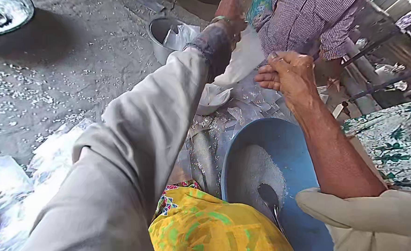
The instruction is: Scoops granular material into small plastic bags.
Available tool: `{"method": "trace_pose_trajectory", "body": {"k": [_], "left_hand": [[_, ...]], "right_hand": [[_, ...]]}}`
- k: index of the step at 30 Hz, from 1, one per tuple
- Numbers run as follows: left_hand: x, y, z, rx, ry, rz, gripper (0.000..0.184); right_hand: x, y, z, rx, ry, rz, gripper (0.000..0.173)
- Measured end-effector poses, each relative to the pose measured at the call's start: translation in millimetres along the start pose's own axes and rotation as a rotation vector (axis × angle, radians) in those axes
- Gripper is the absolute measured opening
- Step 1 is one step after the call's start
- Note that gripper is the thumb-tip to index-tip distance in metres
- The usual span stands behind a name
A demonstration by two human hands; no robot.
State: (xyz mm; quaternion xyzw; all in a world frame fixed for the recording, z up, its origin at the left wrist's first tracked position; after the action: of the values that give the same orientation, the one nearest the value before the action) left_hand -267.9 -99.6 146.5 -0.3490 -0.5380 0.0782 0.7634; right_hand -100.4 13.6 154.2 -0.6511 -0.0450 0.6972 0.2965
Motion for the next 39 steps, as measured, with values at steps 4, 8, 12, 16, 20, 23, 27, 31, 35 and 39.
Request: {"method": "trace_pose_trajectory", "body": {"k": [4,8,12,16,20,23,27,31,35,39], "left_hand": [[-87,40,-6,-0.022,-0.051,0.281,0.043],[-176,78,-79,-0.068,-0.288,0.281,0.044],[-248,110,-181,-0.116,-0.376,0.359,0.052],[-276,134,-265,-0.233,-0.419,0.396,0.055],[-273,151,-293,-0.307,-0.37,0.508,0.035],[-251,141,-284,-0.32,-0.36,0.505,0.031],[-207,108,-267,-0.257,-0.225,0.451,0.034],[-159,81,-248,-0.247,-0.061,0.44,0.038],[-103,64,-223,-0.185,0.119,0.447,0.041],[-23,59,-198,-0.128,0.407,0.52,0.029]], "right_hand": [[45,9,-48,-0.107,0.039,-0.178,0.039],[96,-12,-143,-0.003,-0.233,-0.394,0.03],[134,-45,-219,0.091,-0.307,-0.469,0.031],[174,-48,-275,0.072,-0.045,-0.503,0.029],[165,-28,-286,-0.209,0.365,-0.698,0.036],[184,-31,-290,-0.029,0.118,-0.604,0.03],[189,-37,-289,0.025,0.171,-0.525,0.029],[173,-44,-287,0.027,0.29,-0.54,0.034],[163,-39,-290,-0.007,0.242,-0.56,0.032],[152,-39,-293,-0.166,0.339,-0.58,0.036]]}}
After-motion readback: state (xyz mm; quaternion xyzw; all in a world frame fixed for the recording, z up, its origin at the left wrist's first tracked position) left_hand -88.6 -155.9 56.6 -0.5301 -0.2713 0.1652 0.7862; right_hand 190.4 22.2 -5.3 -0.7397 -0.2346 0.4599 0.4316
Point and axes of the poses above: each hand's wrist, its own z-axis towards the middle knuckle, its own y-axis out of the palm, x = y × z, the point moved 1 cm from there along z, towards the middle knuckle, and after that the axes turned 10 degrees about z, right-handed, at the moved point
